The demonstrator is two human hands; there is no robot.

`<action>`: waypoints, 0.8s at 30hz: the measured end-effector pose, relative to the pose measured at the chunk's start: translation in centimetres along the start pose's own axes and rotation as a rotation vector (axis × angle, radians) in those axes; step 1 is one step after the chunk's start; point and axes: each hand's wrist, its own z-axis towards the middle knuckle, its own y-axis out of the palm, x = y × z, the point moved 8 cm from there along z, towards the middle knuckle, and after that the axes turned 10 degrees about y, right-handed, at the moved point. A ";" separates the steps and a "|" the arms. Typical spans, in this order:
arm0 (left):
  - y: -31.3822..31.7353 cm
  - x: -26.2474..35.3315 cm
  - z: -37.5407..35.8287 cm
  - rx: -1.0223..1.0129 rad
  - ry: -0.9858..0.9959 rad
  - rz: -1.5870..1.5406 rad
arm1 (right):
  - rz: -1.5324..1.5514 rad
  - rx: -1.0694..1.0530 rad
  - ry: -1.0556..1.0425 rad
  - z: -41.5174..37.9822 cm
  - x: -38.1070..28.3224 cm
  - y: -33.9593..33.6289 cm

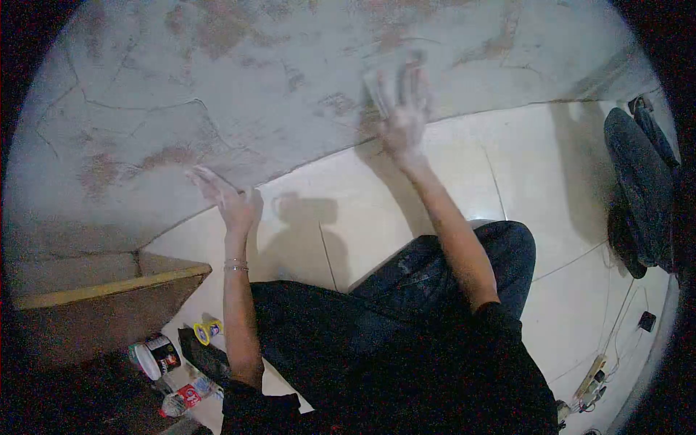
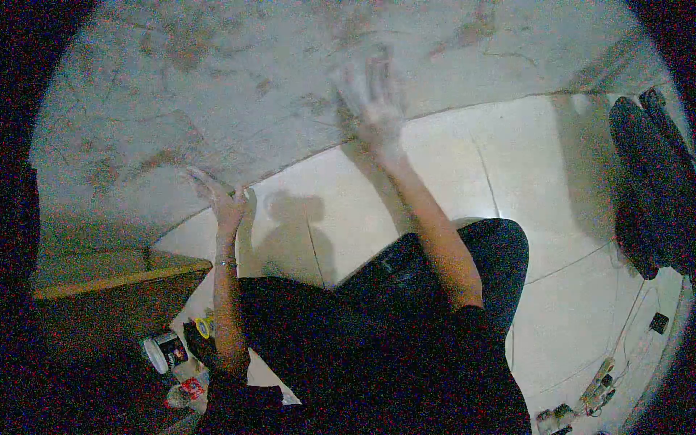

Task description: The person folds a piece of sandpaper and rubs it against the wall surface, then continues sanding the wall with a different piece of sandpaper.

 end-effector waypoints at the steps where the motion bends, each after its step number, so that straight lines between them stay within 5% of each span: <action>1: 0.4 -0.6 -0.2 -0.007 -0.009 -0.043 | -0.010 -0.041 -0.060 -0.5 -1.5 0.3; 6: 0.0 0.7 -0.4 -0.008 0.096 0.042 | -0.095 0.007 -0.219 0.5 -2.8 -1.2; 9: -0.4 1.0 -0.4 0.007 0.114 0.102 | 0.254 0.171 0.241 3.7 2.5 -4.9; 12: -0.2 0.4 -0.1 0.003 0.018 0.078 | 0.022 0.280 0.230 3.2 3.7 -4.2; 19: 0.0 0.1 0.0 -0.003 0.057 0.105 | 0.099 -0.217 -0.190 -2.3 -4.2 0.4; 24: -0.3 0.1 -0.3 -0.006 0.031 -0.005 | 0.076 0.079 0.086 2.8 2.0 -3.8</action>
